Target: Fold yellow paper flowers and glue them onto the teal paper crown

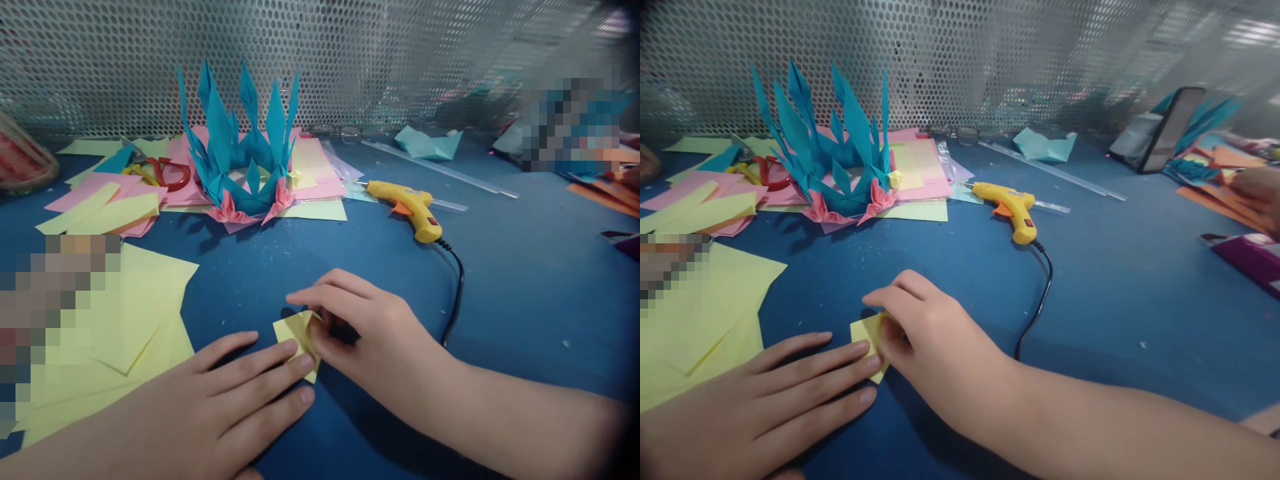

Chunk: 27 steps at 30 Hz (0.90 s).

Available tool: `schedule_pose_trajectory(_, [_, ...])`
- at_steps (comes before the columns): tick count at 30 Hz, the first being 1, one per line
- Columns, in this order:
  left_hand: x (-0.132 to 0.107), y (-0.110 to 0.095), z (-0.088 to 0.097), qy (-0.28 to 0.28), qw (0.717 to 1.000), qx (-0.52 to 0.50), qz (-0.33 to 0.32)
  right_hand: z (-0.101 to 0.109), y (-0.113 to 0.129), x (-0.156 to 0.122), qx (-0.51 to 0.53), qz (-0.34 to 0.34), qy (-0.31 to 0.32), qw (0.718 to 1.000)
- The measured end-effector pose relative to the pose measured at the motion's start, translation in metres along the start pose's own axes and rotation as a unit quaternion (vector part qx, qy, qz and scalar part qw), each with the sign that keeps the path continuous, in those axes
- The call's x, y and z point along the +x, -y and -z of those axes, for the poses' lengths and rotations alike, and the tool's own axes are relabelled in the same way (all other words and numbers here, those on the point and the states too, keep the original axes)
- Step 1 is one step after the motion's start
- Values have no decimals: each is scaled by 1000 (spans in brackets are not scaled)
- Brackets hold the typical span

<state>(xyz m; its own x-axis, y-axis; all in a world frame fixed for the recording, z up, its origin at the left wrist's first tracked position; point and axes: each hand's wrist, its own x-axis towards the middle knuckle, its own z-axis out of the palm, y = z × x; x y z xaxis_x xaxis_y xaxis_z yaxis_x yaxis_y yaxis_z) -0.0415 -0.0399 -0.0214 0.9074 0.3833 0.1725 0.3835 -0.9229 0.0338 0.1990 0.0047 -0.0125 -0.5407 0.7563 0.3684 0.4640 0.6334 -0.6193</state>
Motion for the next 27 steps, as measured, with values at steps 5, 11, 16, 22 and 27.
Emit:
schedule_pose_trajectory(5, [1, -1, 1, 3, 1000, -1, -3, 4, -2, 0, -103, 81, 27, 991])
schedule_pose_trajectory(11, [3, -2, 6, -1, 1000, 10, -3, 10, -1, 4, -163, 140, 64, 975])
schedule_pose_trajectory(16, [5, -1, 11, 18, 1000, 11, -2, 10, -3, 5, -184, 176, 58, 965])
schedule_pose_trajectory(22, [6, 0, 12, 24, 1000, 7, 0, 11, -8, 7, -141, 167, 88, 972])
schedule_pose_trajectory(27, [6, 0, 13, 42, 999, -29, 14, 14, -23, 17, -79, 231, 86, 966])
